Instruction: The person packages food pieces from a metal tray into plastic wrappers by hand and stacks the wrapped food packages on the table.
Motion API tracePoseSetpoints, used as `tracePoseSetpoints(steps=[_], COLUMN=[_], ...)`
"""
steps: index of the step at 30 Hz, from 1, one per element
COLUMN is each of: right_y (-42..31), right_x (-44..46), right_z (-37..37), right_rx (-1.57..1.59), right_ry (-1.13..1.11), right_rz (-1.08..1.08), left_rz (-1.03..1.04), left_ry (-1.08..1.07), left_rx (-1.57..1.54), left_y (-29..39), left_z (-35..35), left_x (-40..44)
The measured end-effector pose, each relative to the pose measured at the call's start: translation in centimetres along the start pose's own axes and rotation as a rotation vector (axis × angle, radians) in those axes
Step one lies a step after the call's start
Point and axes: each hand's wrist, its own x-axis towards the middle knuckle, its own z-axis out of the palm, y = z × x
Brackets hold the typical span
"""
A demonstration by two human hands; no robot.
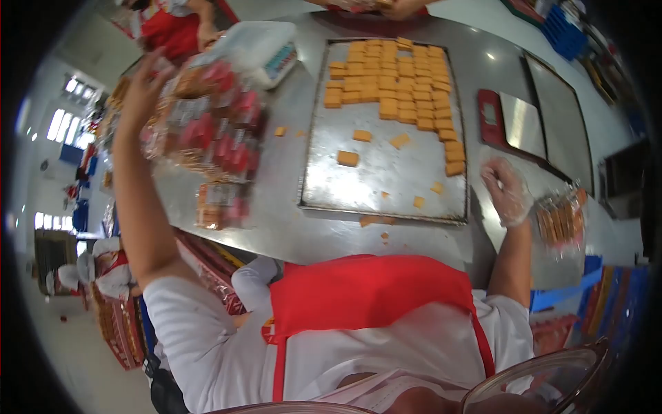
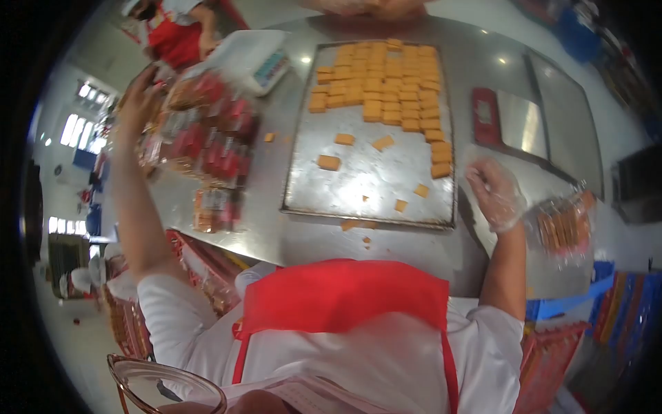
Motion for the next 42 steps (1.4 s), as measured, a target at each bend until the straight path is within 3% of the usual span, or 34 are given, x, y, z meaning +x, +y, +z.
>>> tracePoseSetpoints(steps=[4, 6, 9, 13, 14, 17, 22, 27, 34, 38, 42], right_y=[-0.7, -1.7, -1.2, -0.9, -2.0, -2.8, -4.7, -1.9, -2.1, -2.2, -3.0], right_x=[1.3, 2.2, 2.9, 2.3, 1.9, 0.8, -0.4, 2.4, 2.8, 2.1, 2.4], right_z=[-0.5, -0.6, 0.4, 3.1, 3.6, 4.4, 3.5, 2.7, 2.8, 3.3, 3.8], right_rx=[-0.050, -0.102, -0.211, -0.436, -0.426, -0.463, -0.416, -0.300, -0.179, -0.304, -0.282], right_ry=[-0.119, -0.209, -0.246, -0.303, -0.247, -0.119, -0.557, -0.357, -0.485, -0.399, -0.398], right_rz=[-0.018, -0.002, -0.146, -0.266, -0.178, -0.222, 0.009, -0.021, 0.078, -0.109, -0.003], left_rz=[0.469, 0.522, 0.439, 0.016, 0.014, 0.038, -0.147, -0.262, -0.302, -0.310, -0.315], left_ry=[0.333, 0.251, 0.129, 0.157, 0.152, 0.125, 0.132, 0.114, 0.109, 0.138, 0.151], left_rx=[0.072, -0.068, -0.205, -0.513, -0.505, -0.446, -0.567, -0.755, -0.815, -0.813, -0.869], left_y=[7.4, 6.9, 9.1, 7.6, 7.9, 8.7, 7.4, 7.0, 6.6, 6.8, 6.7], left_z=[1.3, 3.9, 9.9, 18.0, 18.8, 19.2, 19.7, 20.1, 20.2, 20.3, 20.6], left_x=[-9.7, -16.1, -22.1, -27.6, -27.9, -28.1, -28.3, -28.2, -28.9, -28.7, -28.7])
